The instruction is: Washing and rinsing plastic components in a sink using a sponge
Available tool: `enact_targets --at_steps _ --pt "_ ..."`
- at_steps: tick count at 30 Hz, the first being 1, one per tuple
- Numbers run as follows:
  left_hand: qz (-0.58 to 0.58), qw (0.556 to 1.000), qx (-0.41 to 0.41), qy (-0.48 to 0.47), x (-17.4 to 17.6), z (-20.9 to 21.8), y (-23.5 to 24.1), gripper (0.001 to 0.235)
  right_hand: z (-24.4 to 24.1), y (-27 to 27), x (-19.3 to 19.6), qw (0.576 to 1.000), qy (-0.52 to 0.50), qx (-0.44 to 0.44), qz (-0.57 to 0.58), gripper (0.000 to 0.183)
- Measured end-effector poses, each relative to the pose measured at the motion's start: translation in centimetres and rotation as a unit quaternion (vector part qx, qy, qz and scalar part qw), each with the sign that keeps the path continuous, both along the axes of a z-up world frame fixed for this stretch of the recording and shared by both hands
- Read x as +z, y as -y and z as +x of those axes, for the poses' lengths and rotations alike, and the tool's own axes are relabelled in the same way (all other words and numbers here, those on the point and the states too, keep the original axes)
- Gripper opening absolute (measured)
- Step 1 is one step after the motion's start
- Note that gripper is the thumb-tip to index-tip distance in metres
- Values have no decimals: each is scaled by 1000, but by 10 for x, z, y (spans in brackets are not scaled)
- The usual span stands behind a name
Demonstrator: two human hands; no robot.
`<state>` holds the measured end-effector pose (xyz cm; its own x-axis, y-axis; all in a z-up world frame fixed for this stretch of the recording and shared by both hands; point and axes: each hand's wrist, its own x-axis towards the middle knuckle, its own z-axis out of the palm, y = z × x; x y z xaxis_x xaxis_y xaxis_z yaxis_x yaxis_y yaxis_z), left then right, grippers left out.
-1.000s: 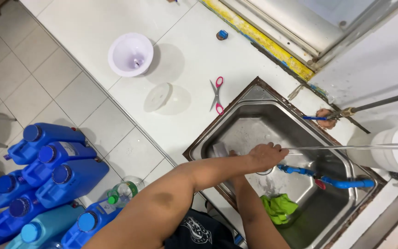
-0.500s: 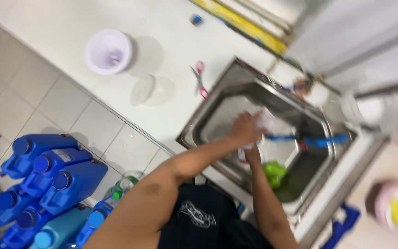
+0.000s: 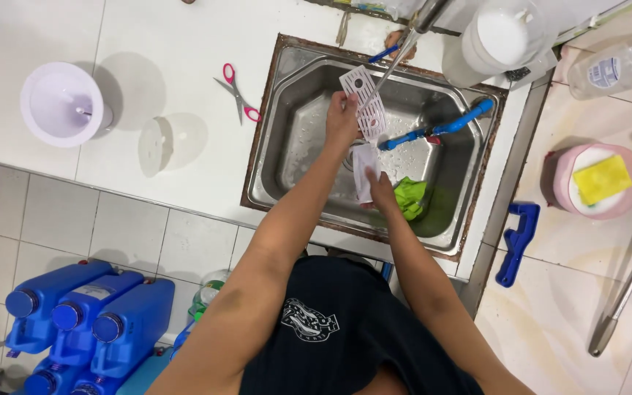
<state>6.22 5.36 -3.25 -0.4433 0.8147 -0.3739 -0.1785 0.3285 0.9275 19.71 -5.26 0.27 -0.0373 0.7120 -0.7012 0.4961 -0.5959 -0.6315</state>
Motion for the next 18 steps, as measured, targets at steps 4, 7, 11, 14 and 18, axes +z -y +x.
enact_targets --at_steps 4,7,11,14,18 --pt "66 995 -8 -81 11 -8 19 31 -24 -9 100 997 4 -69 -40 95" --pt "45 985 -30 -165 35 -16 44 32 -30 -16 111 996 -28 -86 -17 88" --pt "-27 964 -88 -250 55 -31 66 39 -46 -29 87 995 -61 -78 -11 84" --pt "-85 945 -126 -289 63 -39 86 43 -47 -65 -26 994 -84 -68 -19 86" --pt "-111 930 -137 -323 46 -54 106 45 -66 -93 -75 999 -46 -20 6 90"
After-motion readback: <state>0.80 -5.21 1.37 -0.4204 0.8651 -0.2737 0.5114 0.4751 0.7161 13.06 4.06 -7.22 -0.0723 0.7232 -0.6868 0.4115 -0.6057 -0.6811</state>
